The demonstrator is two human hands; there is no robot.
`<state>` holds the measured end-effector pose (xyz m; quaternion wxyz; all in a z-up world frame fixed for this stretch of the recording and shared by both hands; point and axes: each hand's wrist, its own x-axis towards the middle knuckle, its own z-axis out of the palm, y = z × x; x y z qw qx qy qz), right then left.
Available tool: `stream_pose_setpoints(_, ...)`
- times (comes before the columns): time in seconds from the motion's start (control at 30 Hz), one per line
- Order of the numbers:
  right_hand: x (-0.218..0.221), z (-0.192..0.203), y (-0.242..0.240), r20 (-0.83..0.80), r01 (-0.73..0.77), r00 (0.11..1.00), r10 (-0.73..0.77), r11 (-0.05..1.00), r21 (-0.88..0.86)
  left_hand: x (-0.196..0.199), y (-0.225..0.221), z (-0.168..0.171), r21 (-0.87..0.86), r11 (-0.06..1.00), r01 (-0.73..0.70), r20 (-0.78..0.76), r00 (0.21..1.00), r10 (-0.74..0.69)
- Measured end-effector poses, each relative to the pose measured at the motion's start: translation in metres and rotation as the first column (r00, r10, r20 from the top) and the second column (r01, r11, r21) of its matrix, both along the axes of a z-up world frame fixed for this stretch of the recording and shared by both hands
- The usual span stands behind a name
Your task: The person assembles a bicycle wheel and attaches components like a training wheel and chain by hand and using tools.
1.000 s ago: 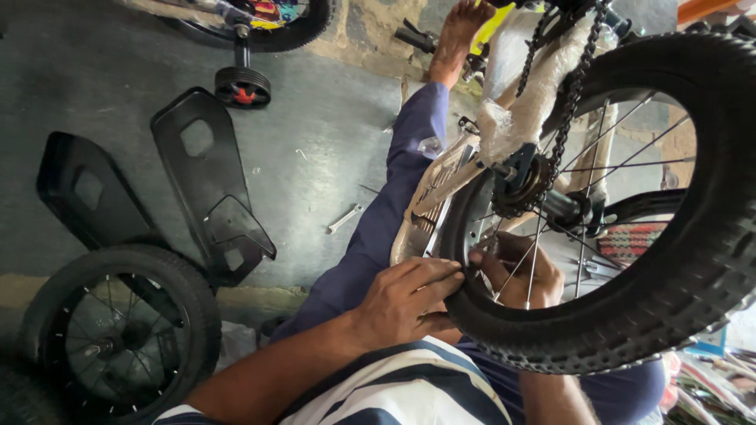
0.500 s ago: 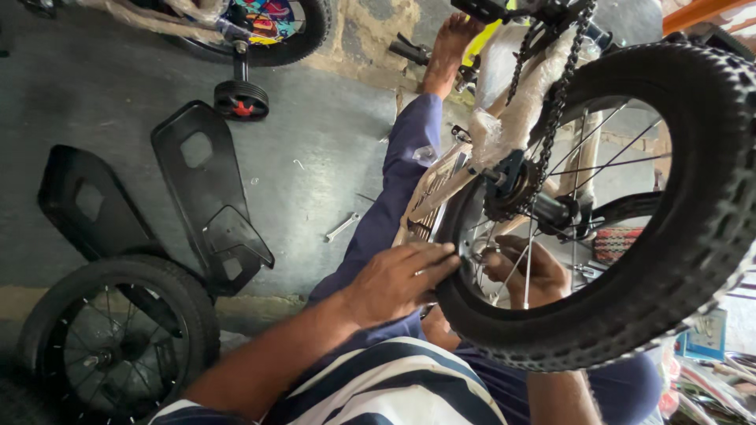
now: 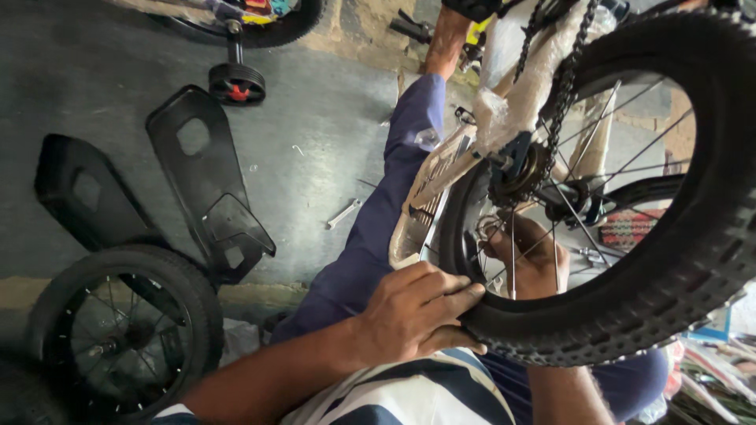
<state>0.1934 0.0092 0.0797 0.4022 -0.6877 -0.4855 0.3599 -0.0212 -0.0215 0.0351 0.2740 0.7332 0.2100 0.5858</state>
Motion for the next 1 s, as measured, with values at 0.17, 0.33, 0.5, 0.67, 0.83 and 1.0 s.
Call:
stream_pose_setpoints(0.17,0.007,-0.005,0.012,0.344,0.098,0.938,-0.037,0.982,-0.161,0.005,0.002,-0.004,0.001,1.0,0.009,0.001,1.0,-0.009)
stream_pose_setpoints(0.33,0.01,-0.006,0.002,0.17,-0.124,0.975,0.143,0.985,-0.117,0.012,0.004,-0.007,-0.017,1.0,0.014,0.023,1.0,-0.013)
stream_pose_setpoints(0.5,0.043,-0.038,0.018,-0.09,-0.295,0.952,0.293,0.956,-0.002,0.015,0.002,-0.008,-0.028,0.999,0.031,0.024,0.999,-0.03)
stream_pose_setpoints(0.67,0.047,-0.034,0.023,-0.116,-0.24,0.966,0.23,0.967,-0.084,0.014,0.004,-0.008,-0.039,0.998,0.051,0.007,0.999,-0.051)
stream_pose_setpoints(0.83,0.009,0.008,0.006,0.122,-0.094,0.987,0.103,0.992,-0.078,0.009,0.003,-0.007,-0.028,0.999,0.017,-0.005,1.0,-0.017)
stream_pose_setpoints(1.0,-0.011,0.019,0.009,0.455,-0.039,0.886,0.092,0.991,-0.126,0.008,0.0,-0.008,-0.049,0.999,0.024,0.035,0.999,-0.022)
